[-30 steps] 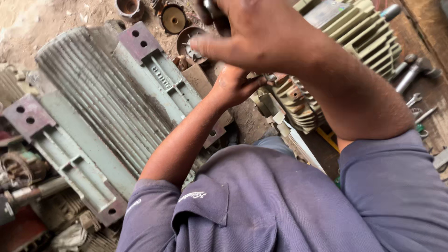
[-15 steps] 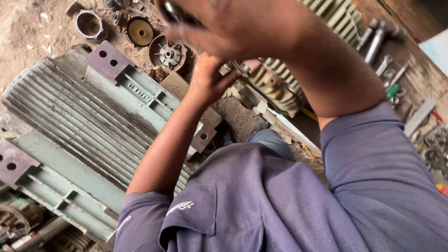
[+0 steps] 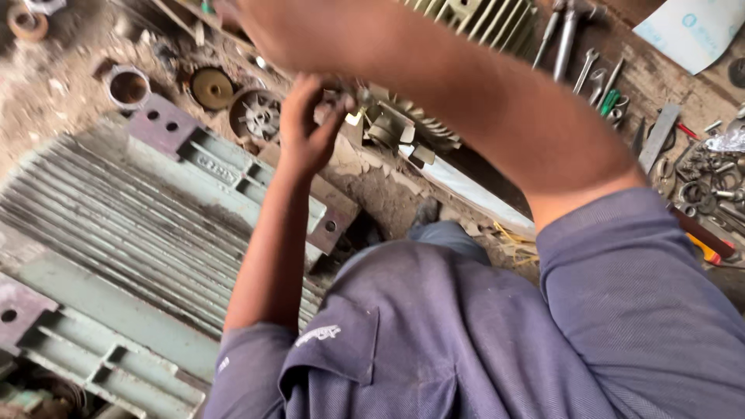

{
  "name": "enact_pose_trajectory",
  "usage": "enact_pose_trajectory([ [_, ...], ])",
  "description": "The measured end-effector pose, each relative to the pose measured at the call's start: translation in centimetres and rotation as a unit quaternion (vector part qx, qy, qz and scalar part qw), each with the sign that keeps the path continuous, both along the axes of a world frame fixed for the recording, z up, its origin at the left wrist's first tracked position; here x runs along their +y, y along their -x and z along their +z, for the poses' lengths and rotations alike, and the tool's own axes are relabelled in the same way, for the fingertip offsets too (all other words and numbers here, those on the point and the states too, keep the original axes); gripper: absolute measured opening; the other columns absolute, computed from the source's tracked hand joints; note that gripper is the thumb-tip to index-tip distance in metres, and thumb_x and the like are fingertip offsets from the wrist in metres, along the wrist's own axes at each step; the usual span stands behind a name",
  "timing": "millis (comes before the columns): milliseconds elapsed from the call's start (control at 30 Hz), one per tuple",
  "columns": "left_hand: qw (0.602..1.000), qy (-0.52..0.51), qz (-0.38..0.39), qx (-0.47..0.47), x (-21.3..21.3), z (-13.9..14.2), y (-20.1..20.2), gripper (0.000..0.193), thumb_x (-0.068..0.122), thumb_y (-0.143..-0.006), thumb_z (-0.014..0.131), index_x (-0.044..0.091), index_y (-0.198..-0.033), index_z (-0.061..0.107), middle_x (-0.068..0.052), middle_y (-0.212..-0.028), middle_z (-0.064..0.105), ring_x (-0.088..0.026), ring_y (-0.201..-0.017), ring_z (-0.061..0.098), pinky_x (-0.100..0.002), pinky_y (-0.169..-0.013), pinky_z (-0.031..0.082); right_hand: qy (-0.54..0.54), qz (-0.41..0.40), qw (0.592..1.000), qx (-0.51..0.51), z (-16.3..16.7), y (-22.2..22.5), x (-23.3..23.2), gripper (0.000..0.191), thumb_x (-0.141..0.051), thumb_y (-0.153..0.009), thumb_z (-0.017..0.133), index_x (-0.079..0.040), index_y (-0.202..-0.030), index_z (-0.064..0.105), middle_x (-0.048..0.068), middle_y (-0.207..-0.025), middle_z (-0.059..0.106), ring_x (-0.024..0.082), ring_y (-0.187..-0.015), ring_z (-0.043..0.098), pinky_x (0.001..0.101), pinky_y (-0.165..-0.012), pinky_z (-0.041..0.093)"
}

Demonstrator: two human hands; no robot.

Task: The person uses a spanner to loosen and remove bolts from an electric motor, then removes the fan cover and pulls the rear end shield off the motor housing. They reposition the motor and tap the housing with a hammer to separate the end shield from the stator.

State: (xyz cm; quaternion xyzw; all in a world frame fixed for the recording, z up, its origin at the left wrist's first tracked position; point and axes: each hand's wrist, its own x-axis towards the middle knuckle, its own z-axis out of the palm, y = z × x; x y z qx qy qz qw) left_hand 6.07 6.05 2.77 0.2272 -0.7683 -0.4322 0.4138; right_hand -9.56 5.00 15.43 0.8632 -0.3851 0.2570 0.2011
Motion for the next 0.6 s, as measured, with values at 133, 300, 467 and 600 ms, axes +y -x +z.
enact_pose_trajectory([
  [133, 0.977, -0.189, -0.081, 0.049, 4.9, -1.0, -1.2, 0.021, 0.007, -0.101, 0.070, 0.001, -0.119, 0.060, -0.008, -0.106, 0.065, -0.017, -0.098, 0.066, -0.029, -0.088, 0.055, -0.136, 0.040, 0.982, -0.129, 2.8, 3.4, 11.9, 0.029, -0.010, -0.105, 0.073, 0.000, -0.129, 0.060, 0.014, -0.104, 0.070, 0.023, -0.078, 0.068, 0.0346, -0.068, 0.053],
  [300, 0.777, -0.554, -0.246, 0.170, 12.0, -4.3, 0.3, 0.025, 0.008, -0.097, 0.071, 0.004, -0.119, 0.061, -0.010, -0.115, 0.068, -0.022, -0.103, 0.070, -0.035, -0.092, 0.058, -0.250, -0.044, 0.829, -0.498, 0.6, 4.2, 26.6, 0.011, 0.002, -0.111, 0.057, 0.003, -0.122, 0.057, 0.024, -0.117, 0.072, 0.026, -0.096, 0.077, 0.0330, -0.082, 0.067],
  [467, 0.661, -0.670, -0.248, 0.229, 14.5, -6.9, 4.5, 0.031, 0.015, -0.102, 0.067, 0.004, -0.130, 0.061, -0.010, -0.114, 0.070, -0.020, -0.101, 0.071, -0.036, -0.091, 0.058, -0.181, -0.176, 0.836, -0.488, -2.2, 3.2, 33.6, 0.010, 0.004, -0.108, 0.058, 0.002, -0.118, 0.055, 0.027, -0.118, 0.071, 0.030, -0.105, 0.076, 0.0367, -0.089, 0.065],
  [600, 0.659, -0.673, -0.222, 0.250, 15.3, -6.6, 6.6, 0.038, 0.018, -0.109, 0.061, 0.004, -0.145, 0.058, -0.007, -0.106, 0.070, -0.017, -0.094, 0.072, -0.035, -0.088, 0.059, -0.171, -0.239, 0.869, -0.398, -2.0, 3.2, 34.5, 0.007, 0.006, -0.108, 0.059, 0.004, -0.115, 0.058, 0.029, -0.121, 0.071, 0.033, -0.110, 0.076, 0.0357, -0.092, 0.062],
])
